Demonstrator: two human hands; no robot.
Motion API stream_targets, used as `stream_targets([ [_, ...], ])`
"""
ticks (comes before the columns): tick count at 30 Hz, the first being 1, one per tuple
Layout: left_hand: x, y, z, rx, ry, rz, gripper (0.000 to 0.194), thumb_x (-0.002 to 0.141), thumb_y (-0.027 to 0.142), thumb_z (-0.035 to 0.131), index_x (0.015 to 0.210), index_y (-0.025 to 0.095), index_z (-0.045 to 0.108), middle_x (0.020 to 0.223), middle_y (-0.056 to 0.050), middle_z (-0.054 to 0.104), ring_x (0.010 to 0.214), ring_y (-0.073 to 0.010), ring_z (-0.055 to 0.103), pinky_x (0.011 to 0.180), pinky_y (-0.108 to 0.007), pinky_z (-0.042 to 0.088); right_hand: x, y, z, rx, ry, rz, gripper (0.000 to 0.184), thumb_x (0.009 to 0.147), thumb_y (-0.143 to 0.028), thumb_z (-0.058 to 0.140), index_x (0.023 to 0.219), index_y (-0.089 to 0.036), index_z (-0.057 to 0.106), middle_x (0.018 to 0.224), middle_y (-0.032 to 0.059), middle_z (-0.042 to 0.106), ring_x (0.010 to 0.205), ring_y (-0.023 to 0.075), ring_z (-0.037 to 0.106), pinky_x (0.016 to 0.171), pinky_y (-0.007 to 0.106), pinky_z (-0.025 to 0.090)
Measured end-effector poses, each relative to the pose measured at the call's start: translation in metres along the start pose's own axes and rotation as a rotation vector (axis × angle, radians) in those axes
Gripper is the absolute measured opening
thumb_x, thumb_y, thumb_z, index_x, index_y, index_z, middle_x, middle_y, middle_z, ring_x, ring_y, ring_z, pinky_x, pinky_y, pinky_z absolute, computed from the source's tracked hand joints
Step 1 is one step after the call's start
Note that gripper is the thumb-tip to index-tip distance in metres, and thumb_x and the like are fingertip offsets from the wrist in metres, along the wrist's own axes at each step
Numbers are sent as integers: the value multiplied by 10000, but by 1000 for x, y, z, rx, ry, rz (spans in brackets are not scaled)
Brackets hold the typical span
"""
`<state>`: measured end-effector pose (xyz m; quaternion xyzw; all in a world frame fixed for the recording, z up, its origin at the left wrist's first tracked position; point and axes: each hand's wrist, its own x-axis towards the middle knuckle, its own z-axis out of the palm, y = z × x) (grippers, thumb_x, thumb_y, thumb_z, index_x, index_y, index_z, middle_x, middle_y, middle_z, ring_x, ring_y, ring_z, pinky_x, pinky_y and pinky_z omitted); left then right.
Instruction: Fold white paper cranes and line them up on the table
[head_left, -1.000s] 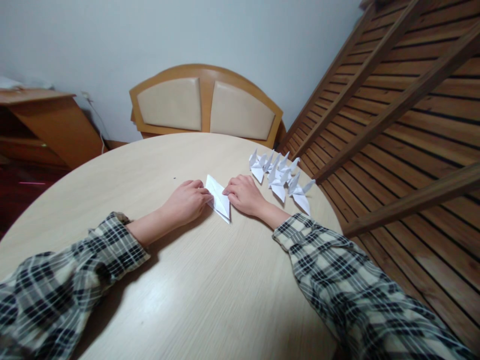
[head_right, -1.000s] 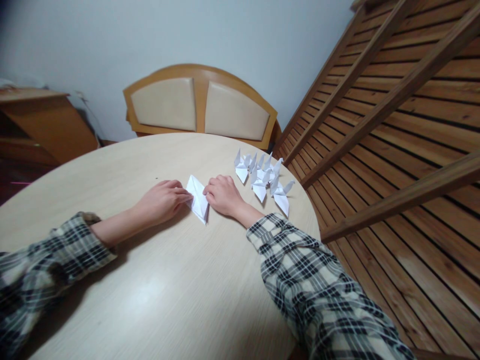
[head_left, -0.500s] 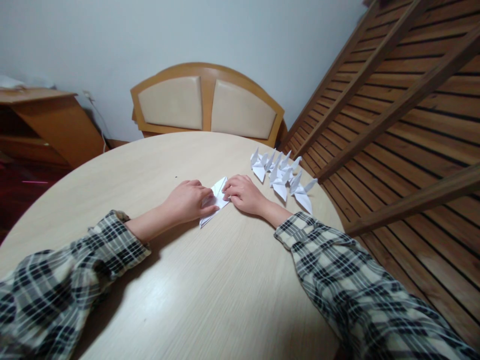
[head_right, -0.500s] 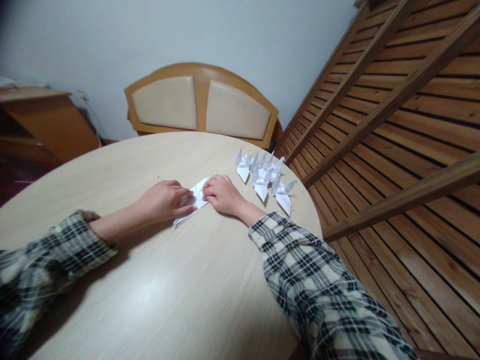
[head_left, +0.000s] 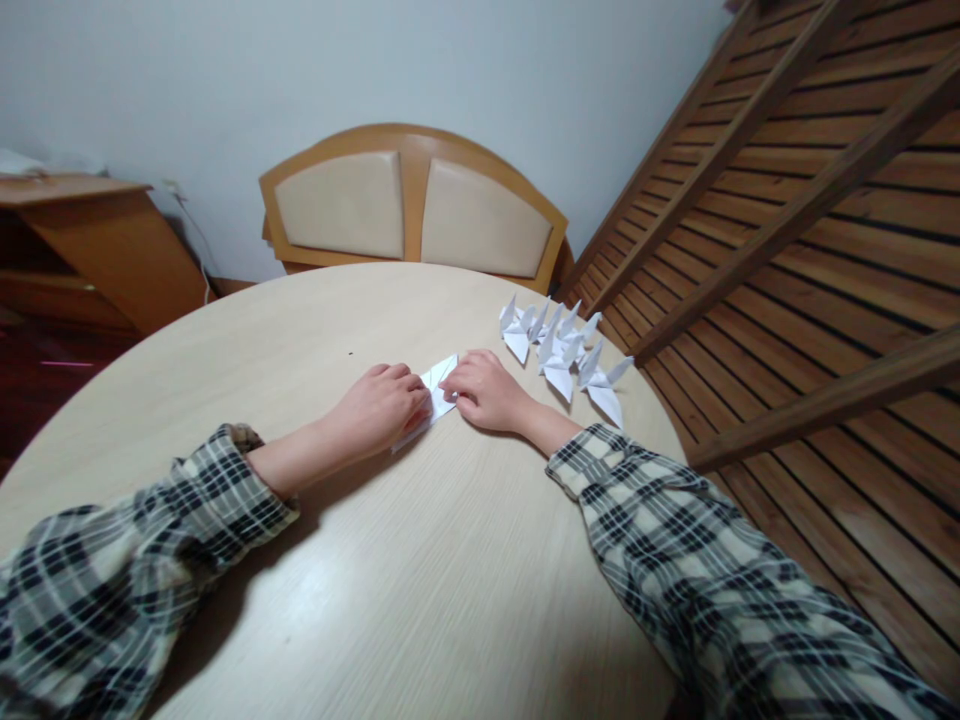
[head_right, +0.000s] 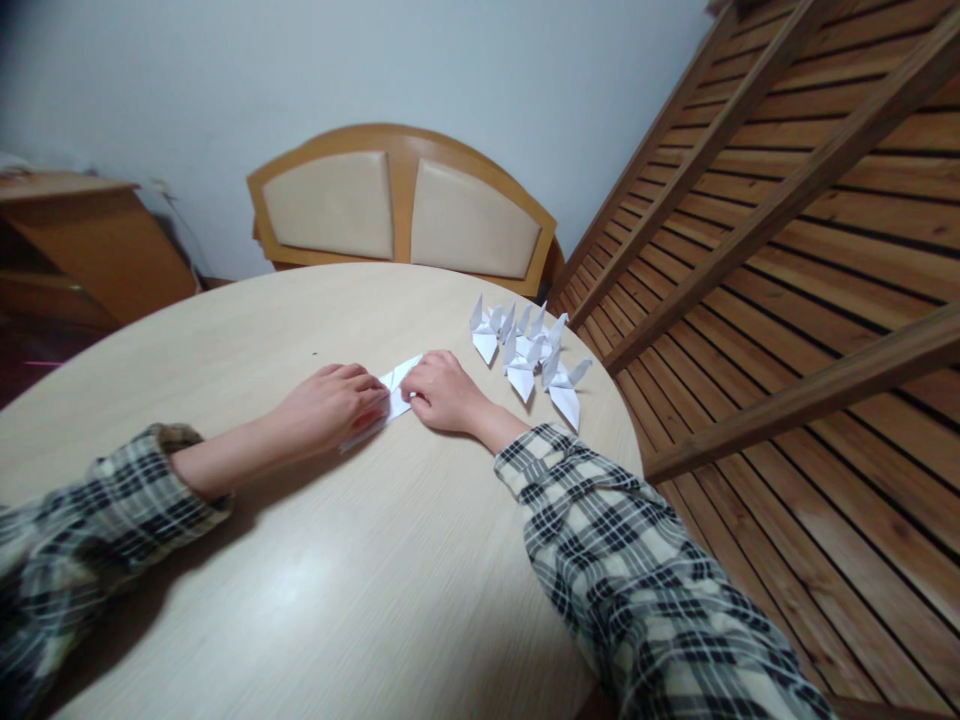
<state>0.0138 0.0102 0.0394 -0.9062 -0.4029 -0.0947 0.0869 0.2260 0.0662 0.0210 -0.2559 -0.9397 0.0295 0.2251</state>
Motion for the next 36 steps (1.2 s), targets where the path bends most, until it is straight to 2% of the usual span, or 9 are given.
stream_targets([
  [4, 0, 5, 2, 76, -48, -4, 229, 957, 227, 440, 1033, 162, 646, 971, -91, 705, 935, -238, 588, 832, -370, 400, 1, -3, -2, -22, -34, 0, 197, 798, -135, 484, 833, -179, 673, 844, 66, 646, 931, 223, 484, 955, 400, 278],
  [7, -1, 4, 5, 40, -31, 21, 235, 961, 212, 427, 1084, 170, 623, 1029, -88, 703, 962, -249, 592, 840, -383, 408, 0, -4, -3, -47, -30, -1, 182, 808, -149, 487, 829, -180, 666, 836, 63, 637, 925, 223, 481, 947, 395, 282],
  [11, -3, 0, 9, 1, 5, 29, 218, 961, 201, 428, 1032, 191, 633, 1067, -79, 699, 1016, -255, 585, 871, -395, 404, 0, -3, -1, -53, -18, -7, 182, 815, -157, 477, 822, -188, 657, 836, 61, 627, 907, 223, 484, 931, 391, 292],
  [20, -3, -17, 18, -149, 29, -37, 228, 876, 92, 439, 994, 151, 626, 921, -103, 695, 912, -237, 612, 803, -352, 453, -2, -9, -1, -58, -17, -33, 149, 841, -235, 531, 905, -172, 649, 853, 61, 590, 891, 215, 487, 908, 374, 309],
  [22, -3, -23, 19, -220, 49, -48, 214, 892, 127, 435, 1016, 140, 609, 926, -108, 674, 868, -222, 609, 776, -336, 463, -2, -9, -1, -38, -31, -31, 181, 852, -310, 568, 939, -171, 643, 873, 61, 587, 895, 214, 487, 891, 367, 316],
  [24, -4, -28, 18, -290, 54, -45, 205, 922, 235, 464, 1043, 138, 598, 948, -110, 656, 868, -217, 605, 773, -332, 468, -2, -8, 0, -12, -49, -28, 240, 854, -386, 597, 955, -172, 637, 890, 62, 583, 896, 213, 485, 869, 357, 323],
  [28, -5, -33, 16, -349, 11, -46, 363, 875, 437, 581, 1103, 155, 596, 983, -106, 636, 890, -231, 598, 762, -332, 469, -3, -4, 2, 11, -64, -33, 264, 880, -433, 584, 933, -180, 639, 899, 60, 580, 893, 208, 483, 843, 344, 324],
  [36, -5, -34, 19, -362, 22, -70, 299, 867, 402, 595, 1058, 173, 612, 972, -94, 612, 864, -215, 582, 757, -327, 462, -2, -1, 4, 14, -66, -33, 260, 904, -426, 567, 909, -179, 647, 893, 54, 576, 884, 196, 481, 818, 334, 319],
])
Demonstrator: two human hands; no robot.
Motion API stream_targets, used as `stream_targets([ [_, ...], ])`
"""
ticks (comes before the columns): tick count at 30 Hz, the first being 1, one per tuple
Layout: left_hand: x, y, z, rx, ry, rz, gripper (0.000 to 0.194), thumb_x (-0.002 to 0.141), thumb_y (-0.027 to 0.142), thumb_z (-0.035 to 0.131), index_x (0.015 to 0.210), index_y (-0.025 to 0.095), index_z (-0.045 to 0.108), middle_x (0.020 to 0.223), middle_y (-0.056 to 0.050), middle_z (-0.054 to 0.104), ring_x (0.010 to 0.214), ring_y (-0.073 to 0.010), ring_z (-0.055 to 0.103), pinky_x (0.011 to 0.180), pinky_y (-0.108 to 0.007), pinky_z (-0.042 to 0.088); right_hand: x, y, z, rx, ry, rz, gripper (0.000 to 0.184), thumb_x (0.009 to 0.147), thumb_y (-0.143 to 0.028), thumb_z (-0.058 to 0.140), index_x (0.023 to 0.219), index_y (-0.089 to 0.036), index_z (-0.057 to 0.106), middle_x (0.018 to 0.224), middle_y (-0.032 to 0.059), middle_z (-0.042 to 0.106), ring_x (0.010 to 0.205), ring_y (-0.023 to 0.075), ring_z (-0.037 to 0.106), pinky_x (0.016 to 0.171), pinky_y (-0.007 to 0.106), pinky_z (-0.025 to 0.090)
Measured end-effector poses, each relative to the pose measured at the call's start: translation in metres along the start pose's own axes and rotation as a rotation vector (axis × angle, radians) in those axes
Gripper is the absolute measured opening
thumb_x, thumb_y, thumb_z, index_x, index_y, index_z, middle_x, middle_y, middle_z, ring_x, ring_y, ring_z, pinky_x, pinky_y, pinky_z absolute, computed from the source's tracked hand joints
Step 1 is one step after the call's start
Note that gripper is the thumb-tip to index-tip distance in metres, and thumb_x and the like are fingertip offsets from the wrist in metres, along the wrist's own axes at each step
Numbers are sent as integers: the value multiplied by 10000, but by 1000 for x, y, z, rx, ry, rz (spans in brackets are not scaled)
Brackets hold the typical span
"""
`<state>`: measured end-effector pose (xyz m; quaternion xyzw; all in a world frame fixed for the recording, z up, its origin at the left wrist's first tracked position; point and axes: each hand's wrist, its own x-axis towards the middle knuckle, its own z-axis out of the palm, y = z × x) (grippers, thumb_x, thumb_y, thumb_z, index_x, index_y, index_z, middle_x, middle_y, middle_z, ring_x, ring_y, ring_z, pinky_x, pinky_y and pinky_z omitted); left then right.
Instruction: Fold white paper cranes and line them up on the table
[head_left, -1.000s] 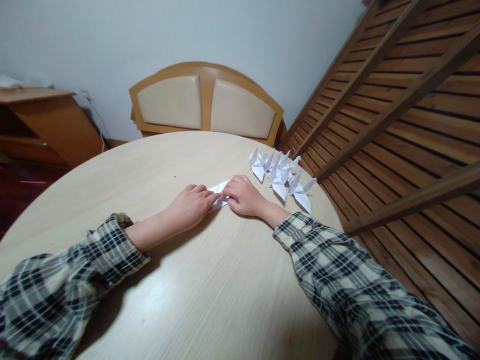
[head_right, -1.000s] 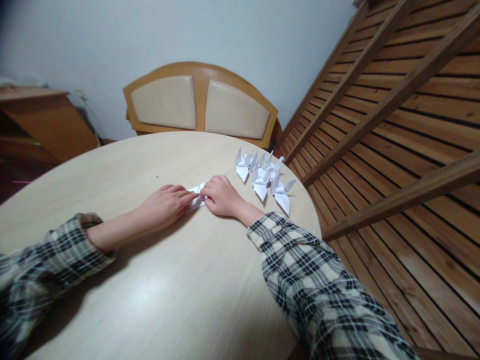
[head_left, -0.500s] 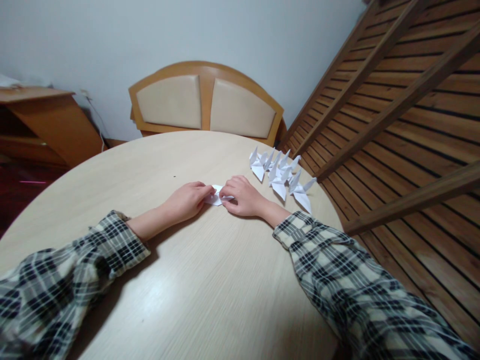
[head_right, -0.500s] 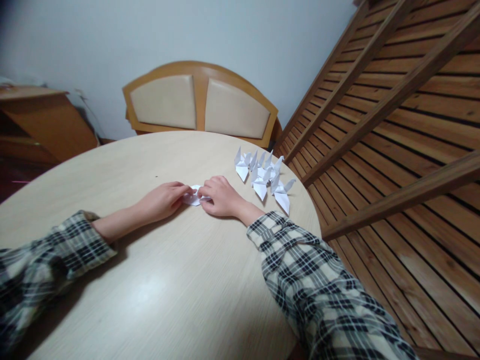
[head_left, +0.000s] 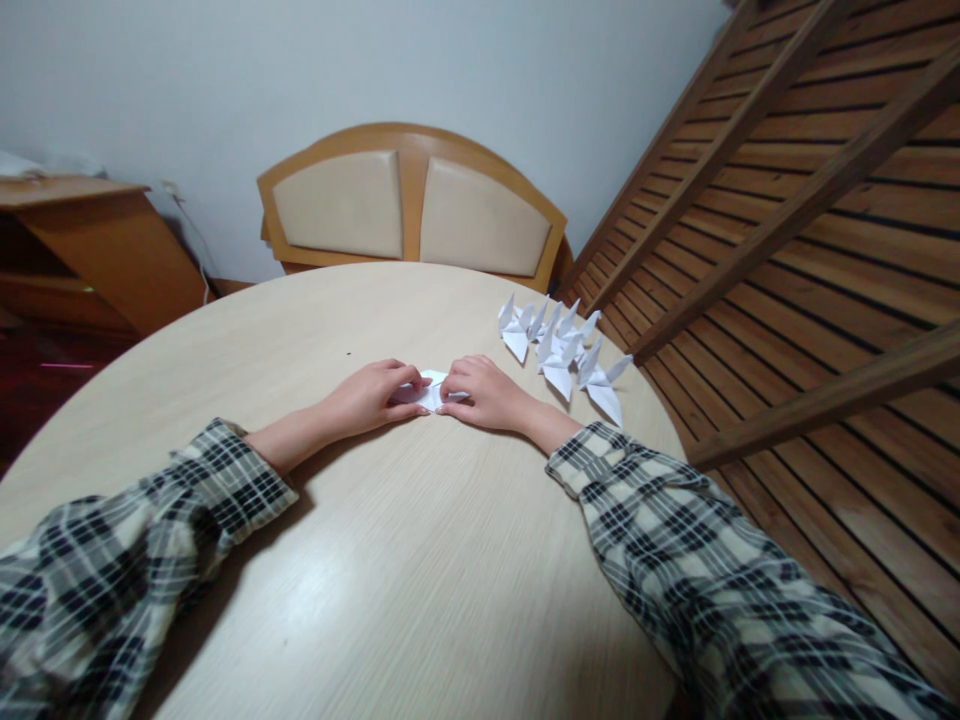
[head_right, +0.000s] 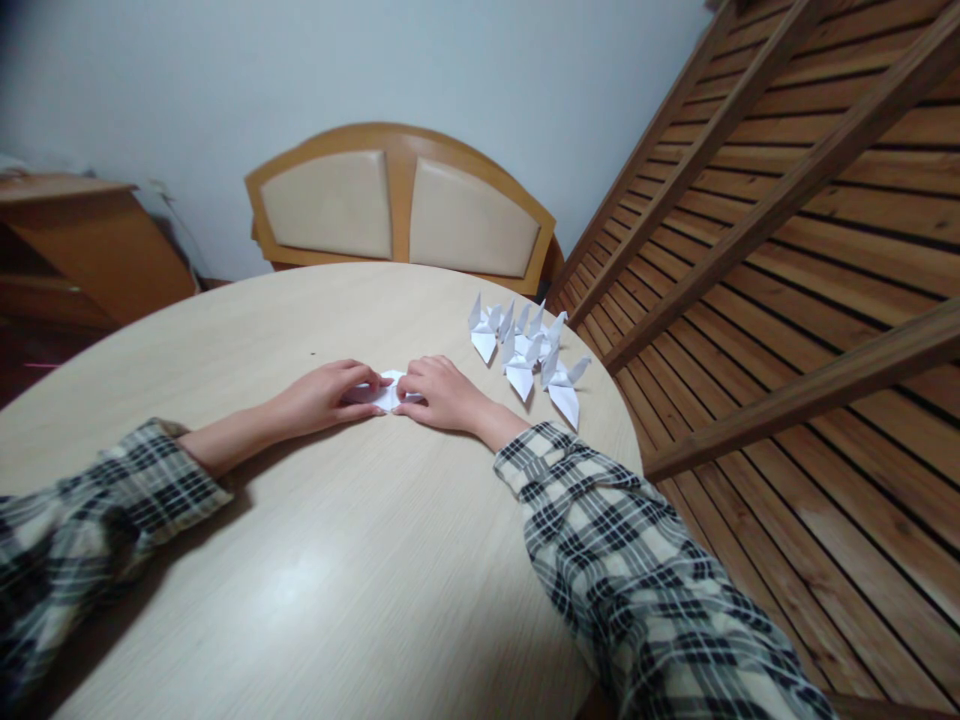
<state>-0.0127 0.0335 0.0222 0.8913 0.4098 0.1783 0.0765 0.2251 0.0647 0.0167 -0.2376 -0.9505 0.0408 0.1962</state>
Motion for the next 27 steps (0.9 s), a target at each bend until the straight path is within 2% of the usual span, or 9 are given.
stream_targets([
  [15, 1, 4, -1, -15, 15, -2, 241, 919, 389, 532, 933, 173, 639, 941, -86, 611, 836, -191, 590, 760, -316, 473, 0, -2, -1, -10, 5, -1, 306, 907, -469, 556, 915, -181, 657, 887, 56, 583, 876, 198, 489, 813, 326, 326],
  [27, 1, 0, 2, -29, 21, -11, 240, 929, 324, 486, 1008, 166, 649, 970, -104, 620, 869, -207, 602, 791, -337, 484, 1, -2, 0, -7, 27, 17, 180, 931, -270, 517, 908, -171, 666, 880, 60, 613, 877, 193, 517, 822, 325, 350],
])
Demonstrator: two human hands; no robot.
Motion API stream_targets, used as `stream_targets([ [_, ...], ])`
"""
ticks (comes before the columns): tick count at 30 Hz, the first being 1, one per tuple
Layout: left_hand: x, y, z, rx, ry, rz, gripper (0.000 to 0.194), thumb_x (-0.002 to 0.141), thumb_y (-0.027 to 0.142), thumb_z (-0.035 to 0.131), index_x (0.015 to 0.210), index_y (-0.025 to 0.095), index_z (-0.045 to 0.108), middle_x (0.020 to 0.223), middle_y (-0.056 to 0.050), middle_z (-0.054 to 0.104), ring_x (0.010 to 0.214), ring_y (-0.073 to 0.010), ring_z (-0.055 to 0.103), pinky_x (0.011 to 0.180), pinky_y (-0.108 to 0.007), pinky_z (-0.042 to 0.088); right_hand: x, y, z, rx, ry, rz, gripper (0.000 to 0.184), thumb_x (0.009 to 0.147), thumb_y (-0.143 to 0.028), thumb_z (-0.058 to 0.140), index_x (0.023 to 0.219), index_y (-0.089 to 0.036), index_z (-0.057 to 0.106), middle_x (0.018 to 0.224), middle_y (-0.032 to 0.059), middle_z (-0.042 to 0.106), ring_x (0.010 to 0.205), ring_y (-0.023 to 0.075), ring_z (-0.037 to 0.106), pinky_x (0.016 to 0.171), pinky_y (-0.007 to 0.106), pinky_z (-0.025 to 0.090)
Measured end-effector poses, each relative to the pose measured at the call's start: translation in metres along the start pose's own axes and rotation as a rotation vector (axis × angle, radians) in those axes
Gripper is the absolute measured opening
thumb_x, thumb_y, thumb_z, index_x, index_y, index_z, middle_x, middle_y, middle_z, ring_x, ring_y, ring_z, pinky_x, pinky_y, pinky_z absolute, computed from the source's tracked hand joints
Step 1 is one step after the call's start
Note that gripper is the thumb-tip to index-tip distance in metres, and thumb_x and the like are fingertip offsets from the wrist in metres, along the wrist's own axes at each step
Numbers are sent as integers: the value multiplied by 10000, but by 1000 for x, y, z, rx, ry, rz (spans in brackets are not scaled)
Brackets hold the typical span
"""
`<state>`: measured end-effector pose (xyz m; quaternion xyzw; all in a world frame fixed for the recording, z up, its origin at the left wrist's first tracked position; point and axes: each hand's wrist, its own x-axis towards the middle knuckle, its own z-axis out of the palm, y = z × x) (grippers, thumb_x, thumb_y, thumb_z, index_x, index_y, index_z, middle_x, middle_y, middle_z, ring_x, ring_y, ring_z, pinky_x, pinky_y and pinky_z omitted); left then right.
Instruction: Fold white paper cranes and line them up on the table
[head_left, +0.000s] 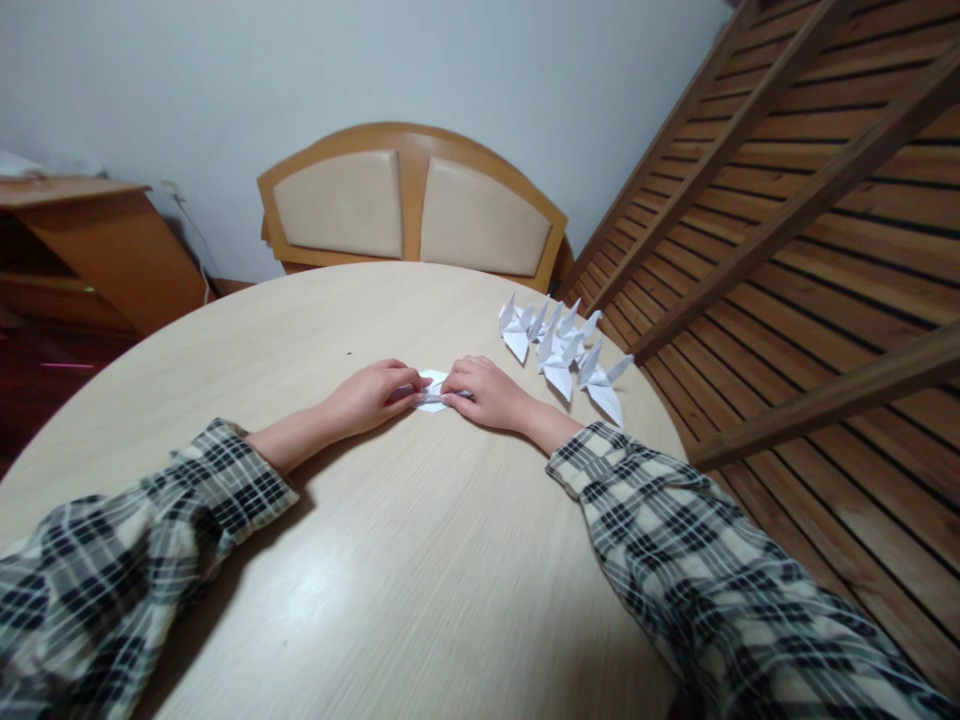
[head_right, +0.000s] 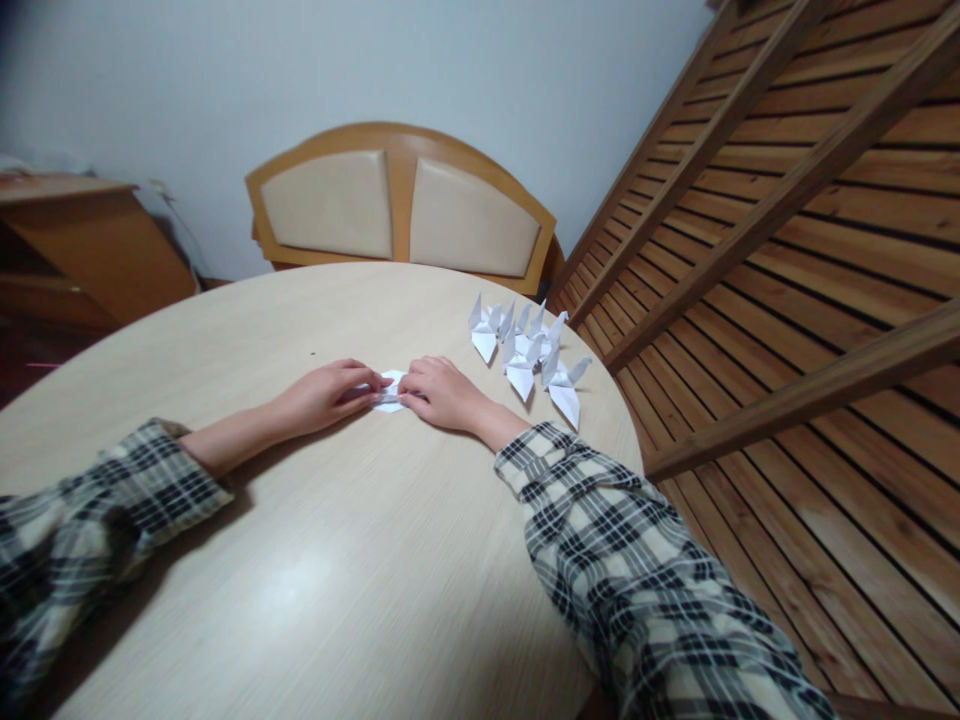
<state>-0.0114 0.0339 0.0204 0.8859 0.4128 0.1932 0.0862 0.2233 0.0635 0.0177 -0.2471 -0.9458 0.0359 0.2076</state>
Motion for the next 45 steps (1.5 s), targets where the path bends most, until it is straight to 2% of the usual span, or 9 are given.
stream_targets([
  [10, -1, 1, 1, -11, 28, -26, 198, 913, 291, 497, 1039, 176, 598, 979, -87, 645, 899, -206, 608, 799, -332, 482, 1, 0, 2, 95, 37, 43, 126, 880, -149, 518, 963, -168, 612, 953, 57, 660, 926, 178, 552, 871, 319, 362],
  [22, 0, -2, 2, 8, 7, 43, 237, 907, 202, 489, 1093, 156, 630, 1001, -119, 644, 927, -226, 598, 826, -354, 484, 2, -1, 0, 34, -9, 39, 170, 895, -163, 499, 929, -181, 665, 909, 55, 657, 899, 186, 541, 850, 313, 357],
  [40, 1, -6, 4, -23, 31, 113, 246, 897, 203, 502, 1065, 152, 675, 1009, -111, 700, 953, -224, 609, 855, -363, 496, 1, 1, -2, 42, -19, -4, 214, 875, -135, 508, 931, -173, 711, 874, 58, 640, 882, 183, 540, 850, 324, 370],
  [45, 1, -7, 5, -16, 39, 129, 223, 896, 198, 513, 1042, 155, 676, 1007, -103, 705, 961, -222, 605, 860, -363, 494, 0, 2, 1, 60, 14, -2, 203, 873, -146, 516, 931, -172, 709, 887, 61, 638, 890, 185, 544, 852, 326, 385],
])
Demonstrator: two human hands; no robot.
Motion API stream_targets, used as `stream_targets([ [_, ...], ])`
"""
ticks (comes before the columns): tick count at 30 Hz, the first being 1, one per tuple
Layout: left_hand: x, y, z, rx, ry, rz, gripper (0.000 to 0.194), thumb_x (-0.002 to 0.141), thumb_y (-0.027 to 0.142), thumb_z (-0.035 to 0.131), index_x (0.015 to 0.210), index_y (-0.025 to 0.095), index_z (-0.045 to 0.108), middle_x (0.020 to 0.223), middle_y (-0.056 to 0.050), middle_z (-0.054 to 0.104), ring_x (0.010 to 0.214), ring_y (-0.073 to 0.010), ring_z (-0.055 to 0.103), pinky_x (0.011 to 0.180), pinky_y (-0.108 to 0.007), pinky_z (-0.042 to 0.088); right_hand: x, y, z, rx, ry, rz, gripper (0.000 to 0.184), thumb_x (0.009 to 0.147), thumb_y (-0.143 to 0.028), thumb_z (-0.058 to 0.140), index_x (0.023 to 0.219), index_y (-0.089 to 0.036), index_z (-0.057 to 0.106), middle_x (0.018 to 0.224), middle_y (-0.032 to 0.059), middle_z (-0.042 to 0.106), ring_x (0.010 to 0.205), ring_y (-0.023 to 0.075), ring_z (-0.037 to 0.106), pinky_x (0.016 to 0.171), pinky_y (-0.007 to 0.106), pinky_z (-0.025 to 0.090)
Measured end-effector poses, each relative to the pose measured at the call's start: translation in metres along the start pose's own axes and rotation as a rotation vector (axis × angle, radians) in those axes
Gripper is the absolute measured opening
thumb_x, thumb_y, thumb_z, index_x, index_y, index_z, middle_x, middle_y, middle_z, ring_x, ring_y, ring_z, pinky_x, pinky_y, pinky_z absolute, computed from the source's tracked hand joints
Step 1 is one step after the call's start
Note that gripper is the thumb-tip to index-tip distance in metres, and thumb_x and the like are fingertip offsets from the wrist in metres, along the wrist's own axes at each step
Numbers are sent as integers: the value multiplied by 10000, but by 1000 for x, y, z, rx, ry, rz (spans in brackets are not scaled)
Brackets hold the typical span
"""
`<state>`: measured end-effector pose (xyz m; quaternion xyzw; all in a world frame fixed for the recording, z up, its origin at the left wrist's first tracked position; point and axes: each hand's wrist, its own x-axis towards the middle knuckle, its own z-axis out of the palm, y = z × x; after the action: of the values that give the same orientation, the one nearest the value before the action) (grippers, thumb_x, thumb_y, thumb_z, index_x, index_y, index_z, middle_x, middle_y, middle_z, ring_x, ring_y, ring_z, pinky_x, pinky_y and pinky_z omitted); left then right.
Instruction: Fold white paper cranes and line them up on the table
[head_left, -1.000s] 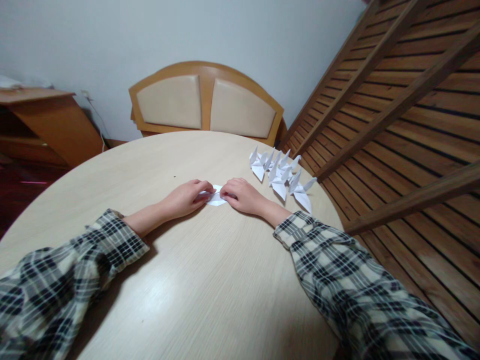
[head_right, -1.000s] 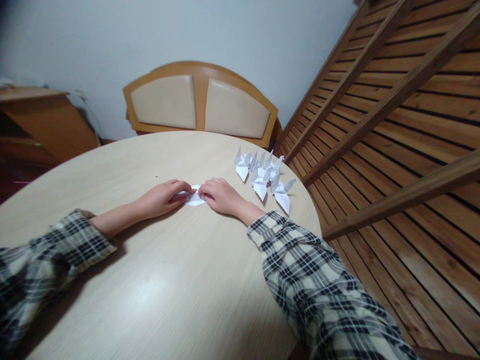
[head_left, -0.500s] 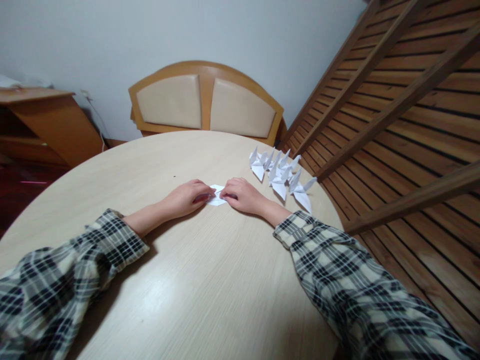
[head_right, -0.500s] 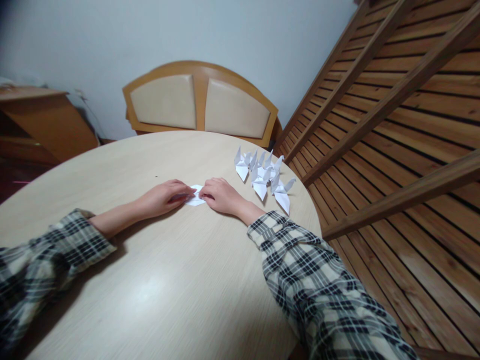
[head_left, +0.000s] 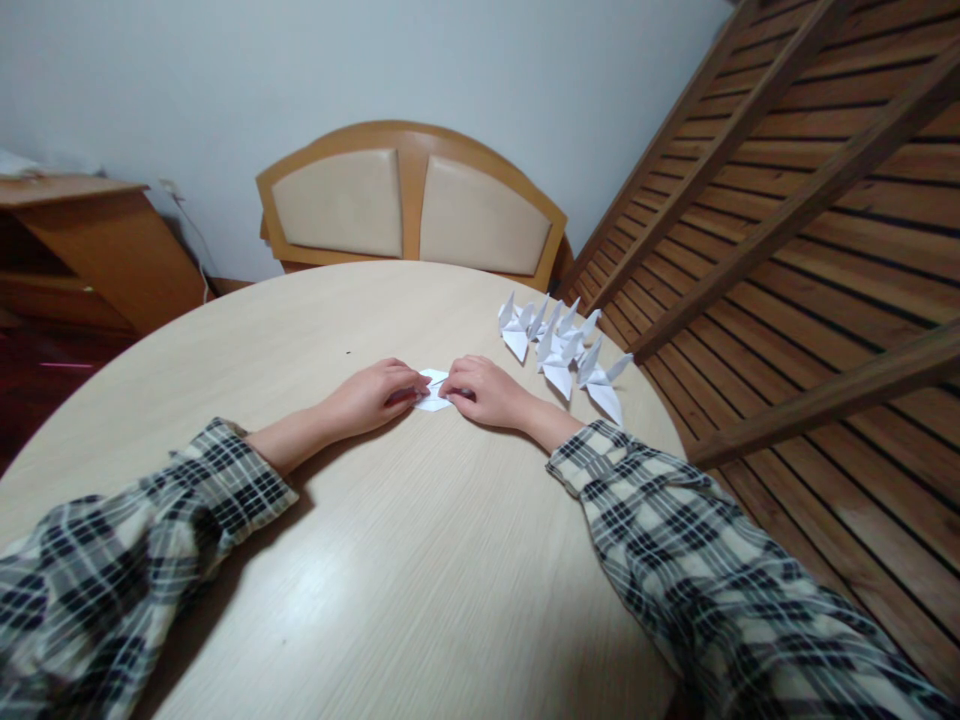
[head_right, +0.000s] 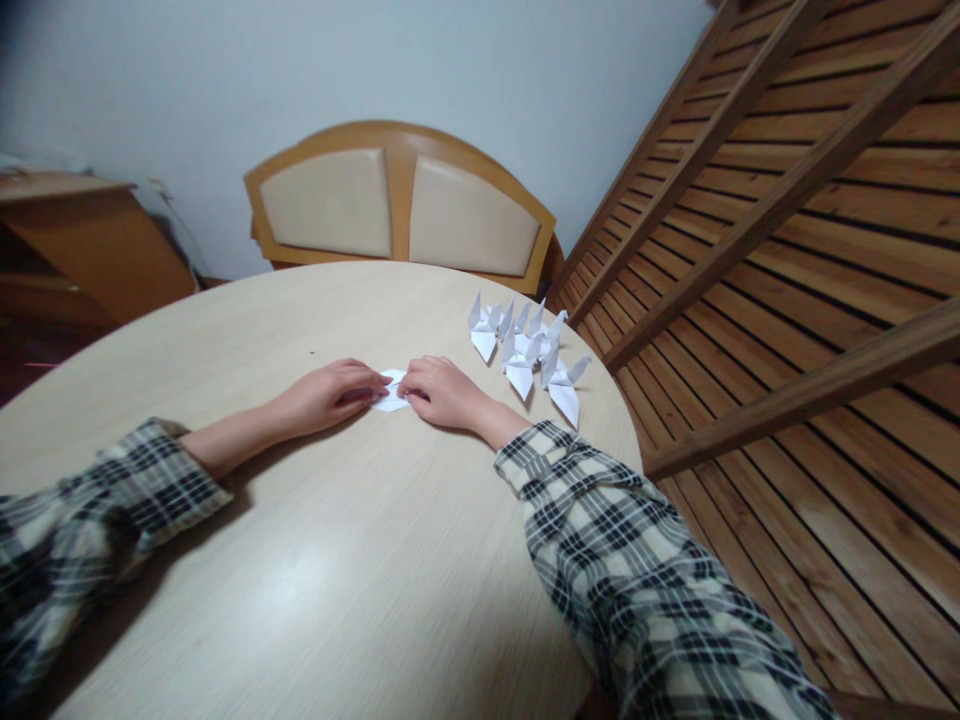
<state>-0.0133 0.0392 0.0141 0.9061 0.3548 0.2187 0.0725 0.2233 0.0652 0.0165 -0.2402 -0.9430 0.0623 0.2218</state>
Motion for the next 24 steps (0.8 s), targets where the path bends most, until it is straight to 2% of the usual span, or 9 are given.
stream_targets([
  [5, 0, 0, 1, 2, 16, 43, 201, 904, 207, 521, 1034, 165, 670, 1053, -96, 710, 983, -224, 602, 881, -377, 492, 0, 0, 5, 36, 88, 86, 202, 873, -150, 518, 972, -166, 693, 918, 58, 657, 901, 179, 560, 862, 317, 398],
  [10, -1, 6, 0, -31, -2, 89, 220, 928, 227, 504, 1065, 174, 668, 1055, -103, 703, 975, -213, 611, 863, -361, 510, 0, -1, 4, -118, 193, 291, 249, 898, -149, 472, 1021, -174, 688, 1011, 73, 670, 1007, 217, 537, 896, 356, 349],
  [14, -1, 10, -1, -36, -35, 129, 239, 946, 242, 494, 1108, 185, 660, 1061, -102, 698, 989, -206, 611, 863, -348, 513, 0, -4, 2, -240, 152, 412, 221, 902, -200, 484, 949, -179, 700, 938, 76, 679, 957, 238, 538, 855, 385, 317],
  [19, -1, 15, -1, 11, -45, 140, 236, 957, 246, 471, 1085, 189, 662, 1053, -101, 698, 989, -207, 611, 855, -344, 510, 3, -14, 3, -301, 87, 411, 242, 918, -256, 483, 829, -172, 691, 849, 79, 658, 878, 231, 525, 791, 382, 313],
  [24, -1, 18, -1, 71, -56, 145, 222, 944, 220, 471, 1077, 187, 645, 1046, -93, 695, 972, -213, 609, 838, -343, 503, 4, -21, 6, -244, 76, 448, 217, 907, -215, 482, 822, -167, 676, 887, 91, 649, 903, 230, 516, 796, 370, 337],
])
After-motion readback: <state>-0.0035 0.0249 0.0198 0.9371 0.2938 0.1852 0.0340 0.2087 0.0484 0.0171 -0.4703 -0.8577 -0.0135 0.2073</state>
